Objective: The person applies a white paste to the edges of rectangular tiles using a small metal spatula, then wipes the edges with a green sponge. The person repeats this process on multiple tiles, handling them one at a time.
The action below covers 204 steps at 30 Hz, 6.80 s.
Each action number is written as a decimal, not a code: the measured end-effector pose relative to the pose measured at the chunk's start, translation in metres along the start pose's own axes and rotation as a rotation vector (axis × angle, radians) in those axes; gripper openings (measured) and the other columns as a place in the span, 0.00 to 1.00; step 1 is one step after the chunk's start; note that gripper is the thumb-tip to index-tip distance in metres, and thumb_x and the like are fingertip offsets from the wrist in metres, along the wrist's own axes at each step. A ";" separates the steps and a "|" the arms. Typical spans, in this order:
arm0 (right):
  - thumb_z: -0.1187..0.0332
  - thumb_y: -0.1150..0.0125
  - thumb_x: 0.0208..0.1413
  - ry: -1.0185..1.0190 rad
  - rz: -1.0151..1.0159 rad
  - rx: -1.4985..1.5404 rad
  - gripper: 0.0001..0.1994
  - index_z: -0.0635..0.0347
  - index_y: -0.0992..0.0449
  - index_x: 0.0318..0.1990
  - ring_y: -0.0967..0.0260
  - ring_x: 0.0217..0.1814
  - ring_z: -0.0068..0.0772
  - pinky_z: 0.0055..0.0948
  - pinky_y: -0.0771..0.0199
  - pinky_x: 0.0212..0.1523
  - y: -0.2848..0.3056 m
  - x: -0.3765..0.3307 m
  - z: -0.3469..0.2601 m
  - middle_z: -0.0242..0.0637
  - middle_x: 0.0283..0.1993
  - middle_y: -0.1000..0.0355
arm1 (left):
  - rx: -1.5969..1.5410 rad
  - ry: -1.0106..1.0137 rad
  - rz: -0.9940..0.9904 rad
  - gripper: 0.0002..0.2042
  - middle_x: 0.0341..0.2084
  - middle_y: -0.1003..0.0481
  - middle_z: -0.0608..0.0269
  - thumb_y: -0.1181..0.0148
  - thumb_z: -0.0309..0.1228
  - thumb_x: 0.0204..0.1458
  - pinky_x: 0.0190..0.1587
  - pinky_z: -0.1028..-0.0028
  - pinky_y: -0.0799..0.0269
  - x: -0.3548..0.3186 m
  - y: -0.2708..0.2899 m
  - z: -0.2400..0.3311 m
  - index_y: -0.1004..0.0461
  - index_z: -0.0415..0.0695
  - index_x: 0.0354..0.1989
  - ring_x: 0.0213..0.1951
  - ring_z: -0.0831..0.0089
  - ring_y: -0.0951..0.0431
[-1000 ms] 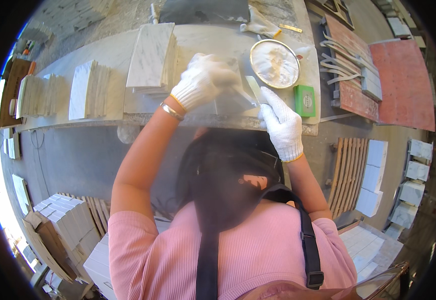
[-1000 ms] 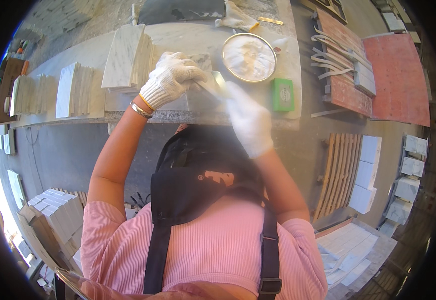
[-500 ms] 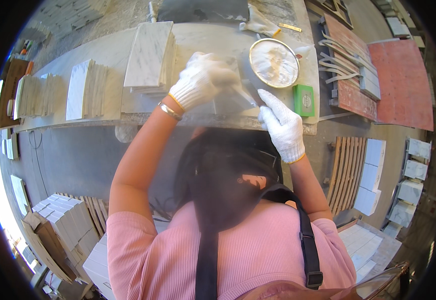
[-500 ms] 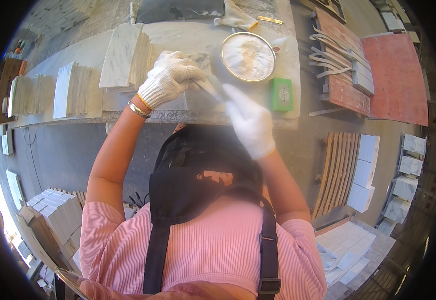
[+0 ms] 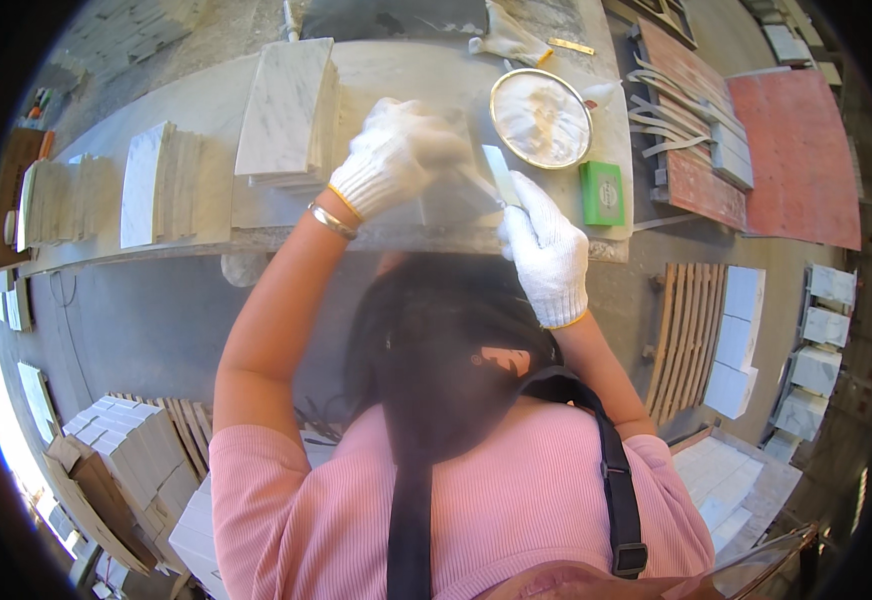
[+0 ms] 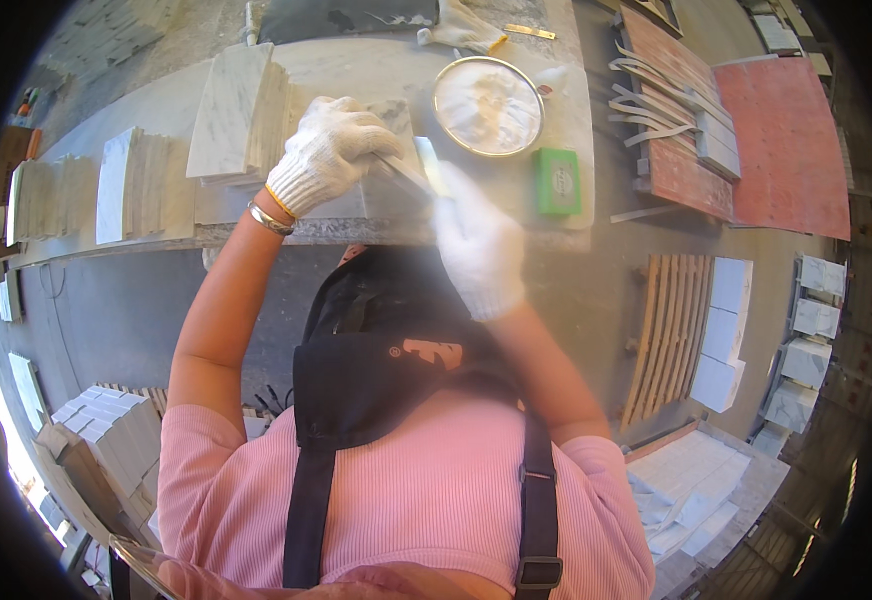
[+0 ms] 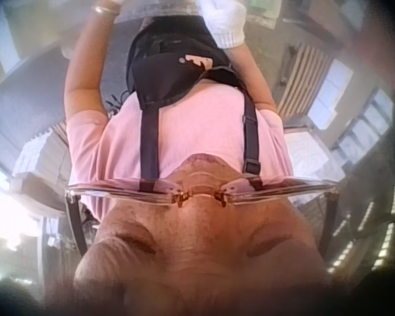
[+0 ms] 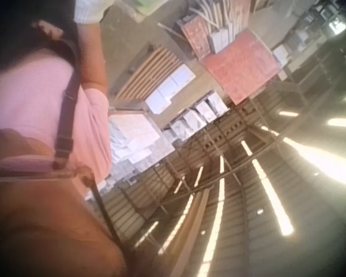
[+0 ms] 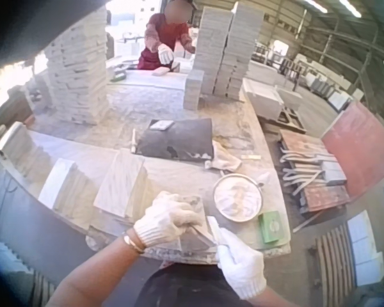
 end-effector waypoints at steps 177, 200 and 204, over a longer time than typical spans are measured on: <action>0.77 0.40 0.66 0.164 -0.423 0.345 0.16 0.64 0.19 0.59 0.24 0.43 0.18 0.21 0.23 0.45 -0.005 0.052 -0.052 0.35 0.52 0.18 | -0.388 0.609 0.048 0.48 0.56 0.21 0.56 0.18 0.40 0.32 0.60 0.62 0.24 -0.052 0.017 0.043 0.33 0.49 0.68 0.57 0.58 0.20; 0.77 0.42 0.66 -0.017 -0.430 0.426 0.18 0.60 0.20 0.62 0.35 0.30 0.12 0.16 0.30 0.32 0.002 0.016 -0.052 0.26 0.37 0.22 | -0.438 0.608 0.197 0.47 0.58 0.24 0.54 0.16 0.39 0.31 0.57 0.60 0.22 -0.056 0.013 0.049 0.32 0.50 0.67 0.56 0.57 0.19; 0.77 0.42 0.67 -0.006 -0.368 0.470 0.17 0.60 0.20 0.62 0.36 0.28 0.12 0.17 0.31 0.30 -0.002 0.009 -0.047 0.26 0.35 0.23 | -0.415 0.593 0.234 0.50 0.58 0.25 0.52 0.14 0.39 0.28 0.58 0.60 0.23 -0.055 0.016 0.053 0.32 0.49 0.67 0.57 0.55 0.20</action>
Point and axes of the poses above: each hand's wrist, its own x-axis towards the middle knuckle, its own y-axis out of the back of the hand, z = x × y, the point moved 4 cm from there along x, towards the middle knuckle
